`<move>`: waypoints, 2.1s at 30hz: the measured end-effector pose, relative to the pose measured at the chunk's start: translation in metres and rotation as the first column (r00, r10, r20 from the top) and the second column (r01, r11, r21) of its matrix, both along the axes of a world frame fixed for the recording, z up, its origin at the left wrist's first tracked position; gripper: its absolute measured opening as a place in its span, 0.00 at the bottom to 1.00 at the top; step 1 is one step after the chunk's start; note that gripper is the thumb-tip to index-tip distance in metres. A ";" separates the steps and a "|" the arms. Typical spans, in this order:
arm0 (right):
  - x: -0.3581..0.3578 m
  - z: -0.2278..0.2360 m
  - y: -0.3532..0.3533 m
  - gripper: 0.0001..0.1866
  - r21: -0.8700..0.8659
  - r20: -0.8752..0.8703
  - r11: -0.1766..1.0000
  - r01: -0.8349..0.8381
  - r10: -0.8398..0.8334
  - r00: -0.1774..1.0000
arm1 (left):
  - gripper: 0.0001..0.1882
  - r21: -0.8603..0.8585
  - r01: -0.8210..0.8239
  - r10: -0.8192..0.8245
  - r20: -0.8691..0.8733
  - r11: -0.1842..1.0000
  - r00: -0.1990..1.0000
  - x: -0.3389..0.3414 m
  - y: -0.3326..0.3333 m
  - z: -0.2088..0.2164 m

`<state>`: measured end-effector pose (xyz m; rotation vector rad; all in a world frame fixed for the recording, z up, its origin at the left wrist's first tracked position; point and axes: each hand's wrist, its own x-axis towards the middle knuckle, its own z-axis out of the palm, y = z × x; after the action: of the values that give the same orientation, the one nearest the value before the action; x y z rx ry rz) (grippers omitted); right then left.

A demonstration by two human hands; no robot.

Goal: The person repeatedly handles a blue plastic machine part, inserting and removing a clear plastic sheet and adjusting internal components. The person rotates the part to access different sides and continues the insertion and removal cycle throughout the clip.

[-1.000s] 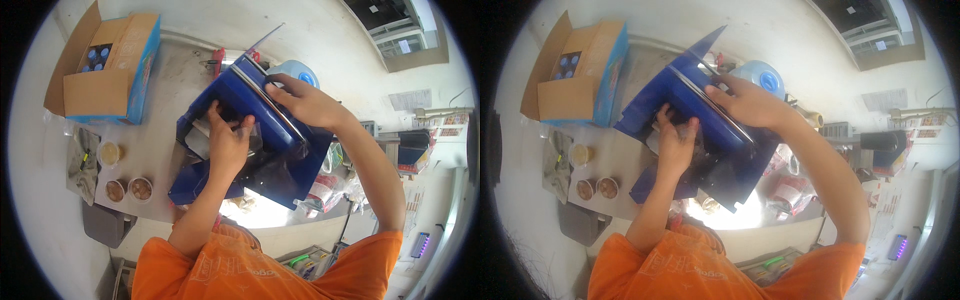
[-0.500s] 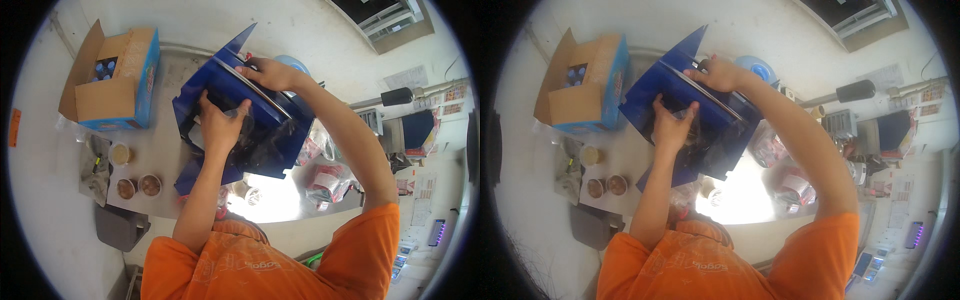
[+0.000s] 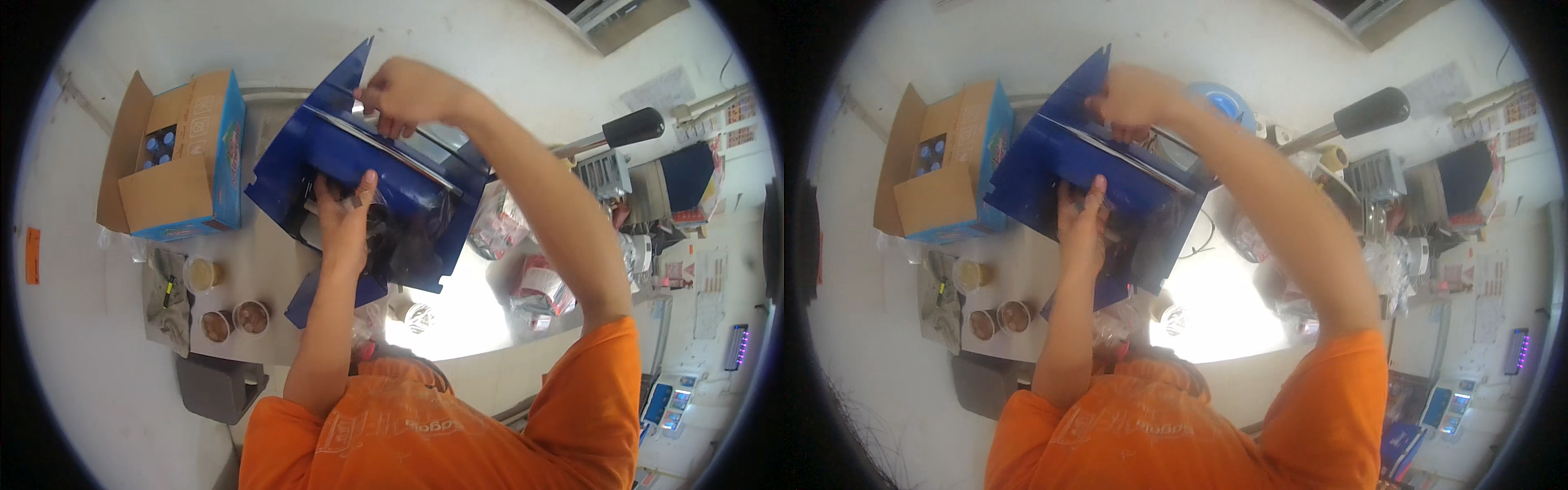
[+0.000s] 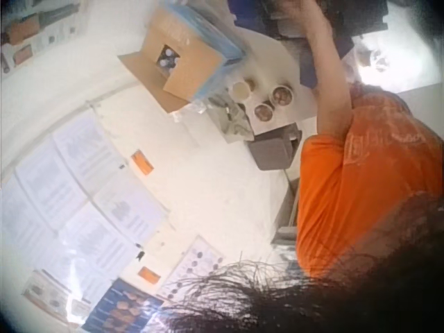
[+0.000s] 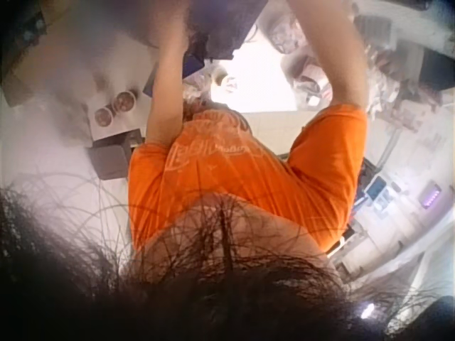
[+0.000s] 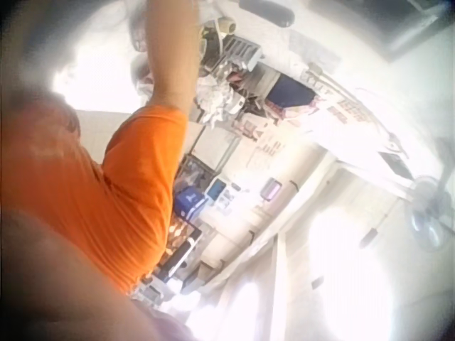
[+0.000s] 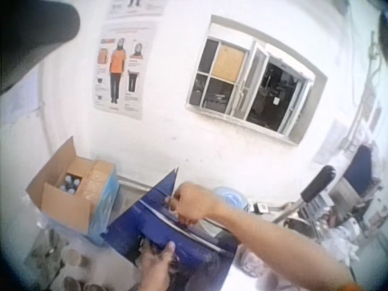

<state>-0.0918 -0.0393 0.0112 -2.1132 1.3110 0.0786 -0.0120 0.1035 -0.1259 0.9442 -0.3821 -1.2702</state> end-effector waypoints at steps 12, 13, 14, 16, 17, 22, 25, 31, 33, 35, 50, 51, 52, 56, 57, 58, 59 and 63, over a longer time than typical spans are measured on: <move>-0.012 -0.012 0.003 0.35 0.295 -0.019 0.955 -0.006 0.012 1.000 | 0.51 0.142 -0.021 -0.041 0.425 0.990 0.904 0.026 0.006 -0.005; -0.013 -0.009 0.007 0.35 0.275 -0.033 0.960 -0.054 0.065 0.997 | 0.52 0.160 -0.040 -0.024 0.376 0.986 0.926 0.024 0.009 -0.005; -0.015 -0.010 0.008 0.35 0.259 -0.044 0.963 -0.074 0.088 0.995 | 0.53 0.180 -0.059 -0.004 0.328 0.982 0.945 0.022 0.011 -0.002; -0.021 -0.013 0.006 0.35 0.229 -0.074 0.969 -0.093 0.113 0.991 | 0.54 0.215 -0.080 0.038 0.190 0.973 0.981 0.018 0.012 0.016; -0.022 -0.016 0.006 0.35 0.179 -0.122 0.978 -0.104 0.127 0.984 | 0.55 0.213 -0.088 0.059 0.137 0.973 0.989 0.014 0.009 0.019; -0.019 -0.023 0.014 0.35 0.037 -0.244 0.980 -0.194 0.197 0.950 | 0.58 0.210 -0.205 0.189 0.092 0.956 0.978 -0.002 -0.003 0.024; -0.021 -0.030 0.008 0.33 0.045 -0.267 0.975 -0.218 0.222 0.938 | 0.60 0.211 -0.244 0.220 0.132 0.946 0.966 -0.001 -0.001 0.016; -0.021 -0.028 0.002 0.30 -0.049 -0.299 0.973 -0.226 0.201 0.933 | 0.54 0.234 -0.281 0.261 0.114 0.931 0.959 0.003 0.005 0.010; -0.017 -0.033 0.001 0.31 -0.120 -0.271 0.967 -0.227 0.188 0.944 | 0.52 0.220 -0.285 0.265 0.114 0.933 0.957 0.008 0.008 0.004; -0.011 -0.026 0.013 0.30 -0.177 -0.208 0.974 -0.139 0.101 0.973 | 0.49 0.171 -0.263 0.258 0.050 0.950 0.965 0.013 0.021 0.005; -0.045 0.003 0.150 0.32 -0.588 -0.312 0.667 -0.458 0.335 0.889 | 0.39 0.115 -0.187 0.192 -0.031 0.976 0.981 0.026 0.046 -0.008; -0.039 0.003 0.155 0.35 -0.549 -0.400 0.656 -0.518 0.339 0.852 | 0.39 0.118 -0.183 0.186 -0.015 0.976 0.982 0.027 0.042 -0.005; -0.032 0.007 0.158 0.37 -0.437 -0.486 0.683 -0.585 0.368 0.792 | 0.38 0.120 -0.180 0.182 -0.005 0.976 0.983 0.029 0.038 -0.003; -0.022 0.018 0.158 0.38 -0.060 -0.629 0.737 -0.673 0.496 0.599 | 0.37 0.164 -0.216 0.210 0.048 0.963 0.976 0.027 0.030 0.001; -0.021 0.024 0.152 0.39 0.037 -0.575 0.758 -0.651 0.549 0.607 | 0.37 0.149 -0.212 0.212 0.022 0.966 0.977 0.025 0.027 0.004; -0.021 0.030 0.143 0.39 0.138 -0.507 0.758 -0.638 0.608 0.612 | 0.37 0.140 -0.225 0.227 0.003 0.964 0.974 0.026 0.026 0.009; -0.025 0.033 0.138 0.40 0.241 -0.436 0.748 -0.619 0.653 0.619 | 0.38 0.132 -0.233 0.238 -0.020 0.963 0.971 0.025 0.024 0.013; -0.057 0.037 0.145 0.41 0.084 -0.487 0.722 -0.686 0.631 0.604 | 0.37 0.258 -0.184 0.202 -0.047 0.948 0.978 0.027 0.023 0.028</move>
<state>-0.1487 0.1058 0.0485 -2.6892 0.6815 0.9363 0.0145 0.1266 -0.0984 1.1187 -0.0670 -1.1862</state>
